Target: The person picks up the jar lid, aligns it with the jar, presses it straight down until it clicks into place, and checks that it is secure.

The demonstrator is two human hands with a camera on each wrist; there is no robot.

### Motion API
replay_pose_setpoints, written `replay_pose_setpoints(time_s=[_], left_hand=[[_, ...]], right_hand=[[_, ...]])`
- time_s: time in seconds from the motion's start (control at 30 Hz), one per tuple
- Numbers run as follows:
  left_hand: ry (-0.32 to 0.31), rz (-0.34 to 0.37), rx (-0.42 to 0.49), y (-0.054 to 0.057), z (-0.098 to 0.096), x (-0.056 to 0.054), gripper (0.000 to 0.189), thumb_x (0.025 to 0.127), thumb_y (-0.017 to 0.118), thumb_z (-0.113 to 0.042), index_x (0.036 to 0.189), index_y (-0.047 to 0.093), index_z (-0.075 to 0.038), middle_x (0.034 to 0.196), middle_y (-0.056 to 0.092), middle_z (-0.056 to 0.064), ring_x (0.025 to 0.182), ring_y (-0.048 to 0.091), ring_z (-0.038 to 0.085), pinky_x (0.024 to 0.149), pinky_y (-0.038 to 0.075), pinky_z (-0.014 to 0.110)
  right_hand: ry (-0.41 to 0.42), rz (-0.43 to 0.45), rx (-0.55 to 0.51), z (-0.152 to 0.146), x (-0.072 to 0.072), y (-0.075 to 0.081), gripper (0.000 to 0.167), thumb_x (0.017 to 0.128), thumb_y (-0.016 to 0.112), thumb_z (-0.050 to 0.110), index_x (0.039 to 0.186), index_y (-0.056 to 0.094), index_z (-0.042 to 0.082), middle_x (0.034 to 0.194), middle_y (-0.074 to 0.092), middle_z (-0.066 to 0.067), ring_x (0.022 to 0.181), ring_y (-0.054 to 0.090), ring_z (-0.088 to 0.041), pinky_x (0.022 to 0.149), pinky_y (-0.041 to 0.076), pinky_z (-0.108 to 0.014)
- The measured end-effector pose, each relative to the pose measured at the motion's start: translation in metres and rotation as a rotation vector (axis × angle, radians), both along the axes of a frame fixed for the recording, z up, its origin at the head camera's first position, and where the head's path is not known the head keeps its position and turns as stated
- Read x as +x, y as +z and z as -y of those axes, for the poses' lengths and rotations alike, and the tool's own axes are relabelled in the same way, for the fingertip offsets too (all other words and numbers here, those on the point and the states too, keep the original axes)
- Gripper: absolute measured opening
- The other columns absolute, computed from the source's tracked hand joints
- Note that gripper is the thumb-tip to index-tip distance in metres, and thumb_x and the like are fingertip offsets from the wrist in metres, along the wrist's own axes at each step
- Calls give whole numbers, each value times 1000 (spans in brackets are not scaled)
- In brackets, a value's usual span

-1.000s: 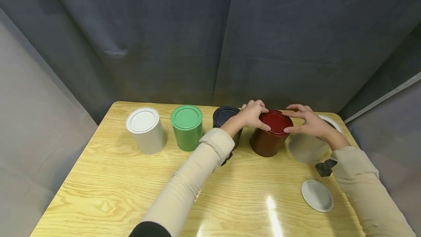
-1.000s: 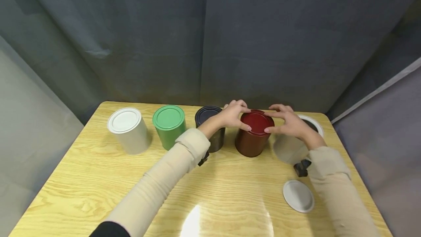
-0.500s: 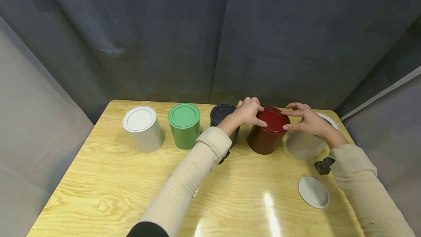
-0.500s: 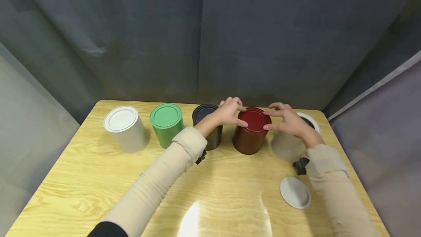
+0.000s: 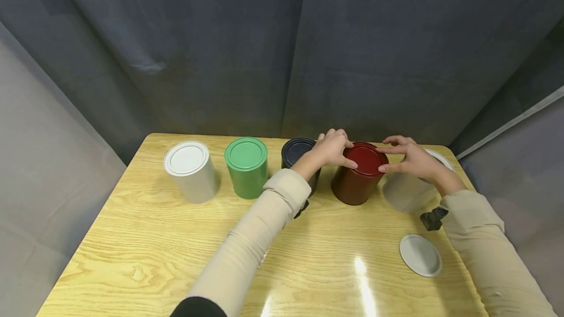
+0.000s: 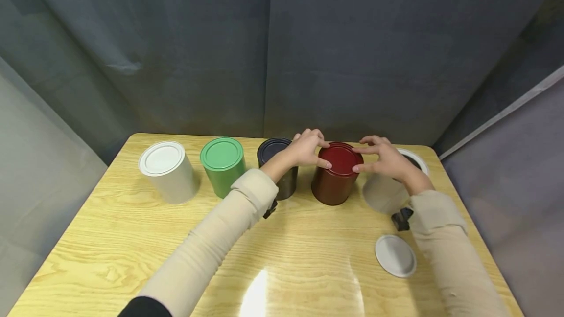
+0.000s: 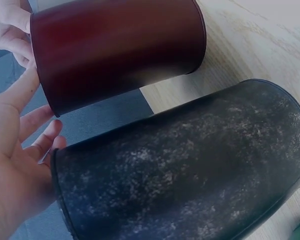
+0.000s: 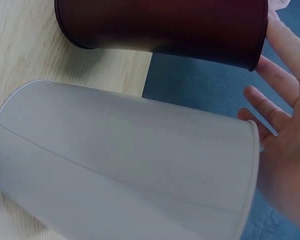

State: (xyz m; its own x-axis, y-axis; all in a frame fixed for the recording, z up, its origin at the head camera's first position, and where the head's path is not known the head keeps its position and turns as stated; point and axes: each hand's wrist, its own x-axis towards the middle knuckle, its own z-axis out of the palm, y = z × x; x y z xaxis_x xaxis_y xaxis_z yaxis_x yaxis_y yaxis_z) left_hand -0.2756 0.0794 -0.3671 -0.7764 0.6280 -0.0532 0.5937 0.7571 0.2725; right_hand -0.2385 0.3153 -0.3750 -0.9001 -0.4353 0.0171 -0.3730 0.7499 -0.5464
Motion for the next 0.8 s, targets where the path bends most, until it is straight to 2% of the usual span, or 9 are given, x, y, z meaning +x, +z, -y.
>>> replay_pose_setpoints(time_s=[0.1,0.37,0.57,0.8], left_hand=[[0,-3,-5,0,0,1,59,76,66,-52,126,57,-22,115,48,-5,103,37,13,77,29,28],[2,-13,-1,0,0,2,59,76,65,-52,126,57,-22,113,49,-5,102,38,13,77,29,28],[25,-39,-33,0,-2,4,58,75,65,-54,124,59,-24,112,47,-7,102,36,12,78,28,28],[47,-63,-35,3,-4,7,61,74,64,-58,123,60,-22,111,47,-7,102,36,12,78,28,28]], right_hand=[[-4,7,-1,0,0,0,57,77,74,24,122,55,-5,129,36,-24,115,26,-42,76,37,-51],[-12,12,11,0,1,0,57,77,73,25,122,54,-5,128,37,-24,114,27,-41,72,41,-43],[-6,13,3,1,4,0,57,78,73,24,124,53,-5,128,37,-24,113,28,-41,70,43,-41],[-10,5,16,2,2,3,58,79,72,25,125,52,-4,129,37,-23,113,28,-40,70,41,-41]])
